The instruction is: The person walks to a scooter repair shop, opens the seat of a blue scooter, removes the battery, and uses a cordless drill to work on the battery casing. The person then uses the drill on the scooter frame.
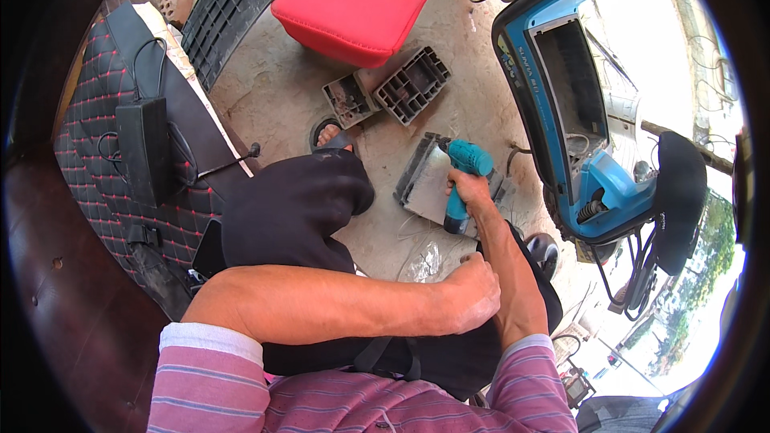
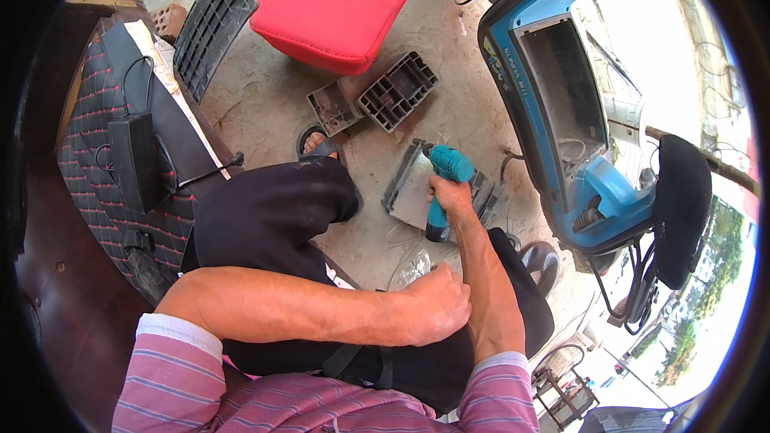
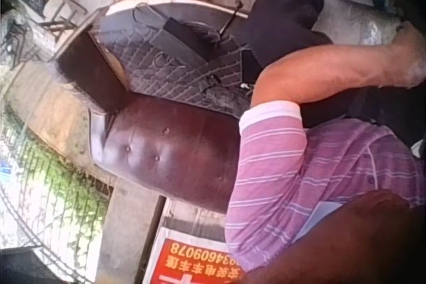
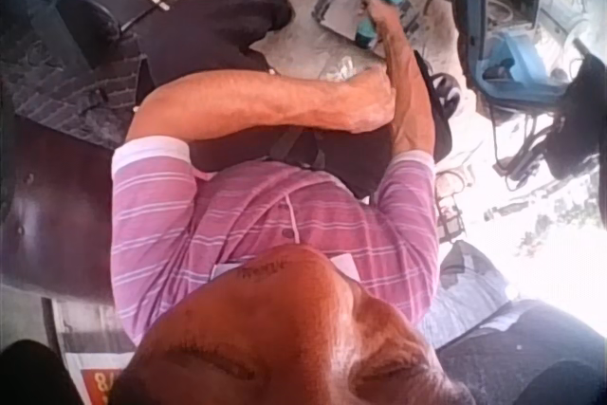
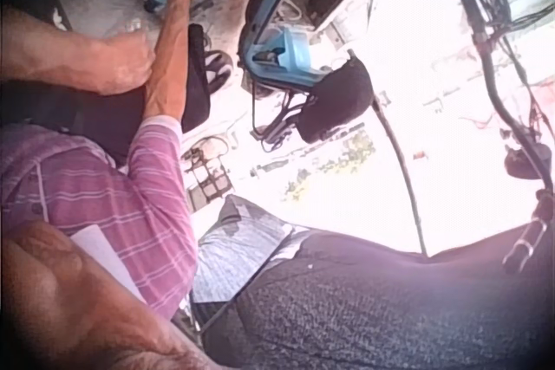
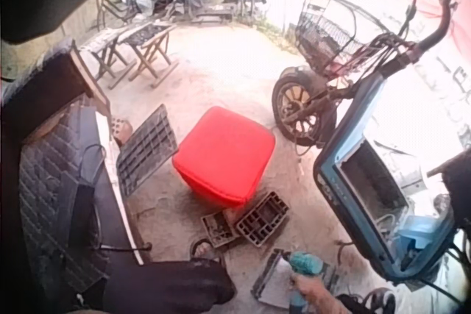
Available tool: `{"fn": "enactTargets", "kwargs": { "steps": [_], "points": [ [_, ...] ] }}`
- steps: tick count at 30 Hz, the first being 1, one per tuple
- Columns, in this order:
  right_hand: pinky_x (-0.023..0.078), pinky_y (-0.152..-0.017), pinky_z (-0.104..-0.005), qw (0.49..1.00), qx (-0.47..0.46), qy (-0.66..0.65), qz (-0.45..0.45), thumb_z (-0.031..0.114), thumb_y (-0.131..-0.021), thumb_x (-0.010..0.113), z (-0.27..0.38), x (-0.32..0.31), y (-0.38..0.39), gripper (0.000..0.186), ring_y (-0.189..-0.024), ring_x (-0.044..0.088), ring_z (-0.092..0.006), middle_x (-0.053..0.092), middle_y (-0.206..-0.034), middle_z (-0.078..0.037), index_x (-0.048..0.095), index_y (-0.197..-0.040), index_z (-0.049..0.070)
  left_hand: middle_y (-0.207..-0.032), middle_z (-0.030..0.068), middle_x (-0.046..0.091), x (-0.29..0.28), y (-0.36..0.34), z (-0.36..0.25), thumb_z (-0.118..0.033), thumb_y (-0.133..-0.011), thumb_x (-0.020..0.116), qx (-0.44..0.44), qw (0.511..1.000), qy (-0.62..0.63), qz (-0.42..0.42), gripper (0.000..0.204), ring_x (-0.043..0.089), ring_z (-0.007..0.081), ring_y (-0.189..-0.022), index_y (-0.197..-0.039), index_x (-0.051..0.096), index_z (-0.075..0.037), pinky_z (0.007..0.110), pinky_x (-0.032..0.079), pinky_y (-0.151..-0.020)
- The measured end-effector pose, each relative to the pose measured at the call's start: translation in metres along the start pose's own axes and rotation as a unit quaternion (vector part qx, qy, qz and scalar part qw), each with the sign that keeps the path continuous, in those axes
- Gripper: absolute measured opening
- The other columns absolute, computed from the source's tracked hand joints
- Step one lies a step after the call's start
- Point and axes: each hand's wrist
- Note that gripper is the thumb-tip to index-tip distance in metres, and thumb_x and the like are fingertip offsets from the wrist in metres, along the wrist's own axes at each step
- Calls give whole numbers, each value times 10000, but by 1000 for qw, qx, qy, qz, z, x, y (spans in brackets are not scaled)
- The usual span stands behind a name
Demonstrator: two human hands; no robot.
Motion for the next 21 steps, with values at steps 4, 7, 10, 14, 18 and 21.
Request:
{"fn": "enactTargets", "kwargs": {
  "steps": [4,7,10,14,18,21],
  "points": [
    [518,-582,-330,1000,1,13,8,84,-792,635,-1,-1,-3,106,-598,617,-201,625,-745,-91,619,-847,-5,-867,87,659,-6,3,-5,-179,-812,621,18,1000,-18,3,187,654,235,-859,-928,705,-58,402,459,-691],
    [516,-577,-336,1000,16,-26,8,84,-797,634,1,-1,-1,114,-604,615,-206,625,-745,-94,614,-855,-12,-865,88,656,-11,6,-7,-185,-821,614,19,1000,-22,0,192,651,238,-856,-930,704,-55,405,458,-685],
    [511,-570,-339,999,24,-28,19,82,-803,629,4,-2,-1,109,-605,611,-209,622,-744,-98,607,-851,-13,-863,93,657,-10,7,-7,-188,-828,603,24,999,-22,-8,195,650,244,-850,-926,703,-52,408,458,-680],
    [490,-574,-330,999,21,-37,19,68,-797,612,16,3,8,85,-605,592,-194,596,-718,-86,597,-829,-10,-866,105,660,-9,4,-5,-189,-834,591,25,999,-20,-3,197,651,254,-839,-915,703,-49,414,459,-674],
    [491,-563,-327,999,28,-42,17,71,-793,614,13,0,4,80,-597,590,-192,595,-715,-83,597,-823,-2,-857,108,661,-5,3,-6,-189,-837,586,20,1000,-20,-10,195,652,259,-829,-900,707,-50,429,471,-691],
    [492,-556,-323,998,31,-45,17,76,-791,619,13,1,5,80,-592,589,-190,597,-716,-81,599,-817,3,-850,108,661,-6,3,-6,-188,-837,586,23,999,-18,-12,195,654,262,-832,-897,710,-50,440,482,-702]
  ]
}}
Point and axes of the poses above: each hand's wrist, its own y-axis away from the middle knuckle, its own x-axis out of the palm, z = x × y
